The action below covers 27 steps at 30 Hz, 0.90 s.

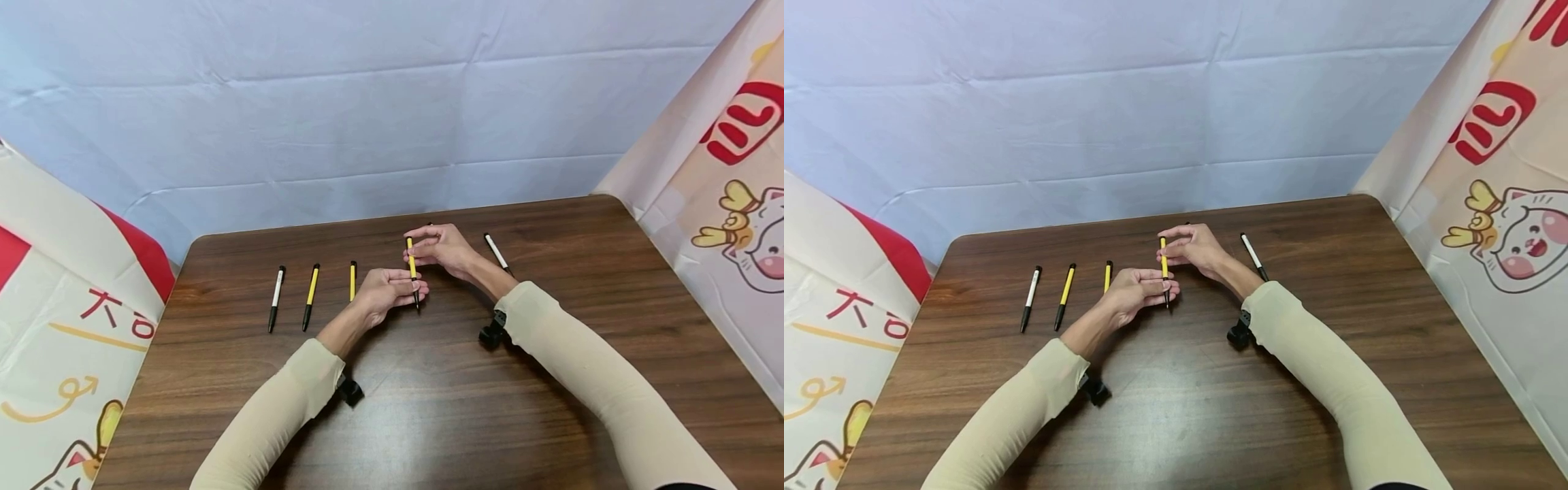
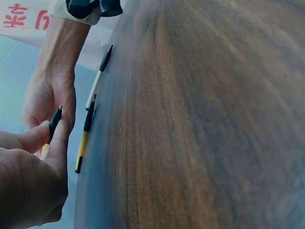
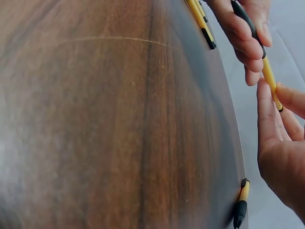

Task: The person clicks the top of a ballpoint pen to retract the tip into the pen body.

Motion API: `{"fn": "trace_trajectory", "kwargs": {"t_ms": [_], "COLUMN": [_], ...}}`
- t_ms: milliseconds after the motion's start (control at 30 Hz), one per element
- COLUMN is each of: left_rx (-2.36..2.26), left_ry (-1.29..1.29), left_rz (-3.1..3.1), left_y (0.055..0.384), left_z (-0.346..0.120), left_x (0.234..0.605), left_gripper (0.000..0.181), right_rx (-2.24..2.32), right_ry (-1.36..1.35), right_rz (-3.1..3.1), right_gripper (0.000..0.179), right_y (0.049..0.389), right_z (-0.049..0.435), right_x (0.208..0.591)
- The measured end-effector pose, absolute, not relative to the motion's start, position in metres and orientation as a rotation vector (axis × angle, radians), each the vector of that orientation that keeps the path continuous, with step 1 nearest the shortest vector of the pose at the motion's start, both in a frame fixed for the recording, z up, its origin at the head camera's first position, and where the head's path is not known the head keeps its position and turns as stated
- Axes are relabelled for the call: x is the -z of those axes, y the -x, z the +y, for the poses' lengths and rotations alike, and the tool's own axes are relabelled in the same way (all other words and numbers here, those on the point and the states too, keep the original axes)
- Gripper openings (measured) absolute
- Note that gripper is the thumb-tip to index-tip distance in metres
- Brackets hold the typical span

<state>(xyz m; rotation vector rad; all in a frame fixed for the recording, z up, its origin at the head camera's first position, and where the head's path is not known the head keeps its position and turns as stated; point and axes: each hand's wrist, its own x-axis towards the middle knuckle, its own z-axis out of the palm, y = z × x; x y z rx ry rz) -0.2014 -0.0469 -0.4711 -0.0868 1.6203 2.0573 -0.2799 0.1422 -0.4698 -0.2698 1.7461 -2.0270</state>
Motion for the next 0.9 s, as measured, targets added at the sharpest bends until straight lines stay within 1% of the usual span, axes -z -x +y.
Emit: {"fn": "trace_trajectory", "kwargs": {"t_ms": [600, 900], "left_rx": [-2.057, -1.995], "left_ry": [0.115, 0.120], "left_rz": [1.598, 1.680], "left_y": [0.201, 0.198], "left_z": [-0.058, -0.063], "left_x": [0.473, 0.474], "left_gripper": [0.034, 0.030], "right_rx": [1.989, 1.974], "right_ry": [0.283, 0.248], "right_rz": [1.783, 1.803], "right_gripper": [0.060, 0.059], "right_y": [0.281, 0.278], "right_z": [0.133, 0.127], "right_x": [0.470, 0.472]}}
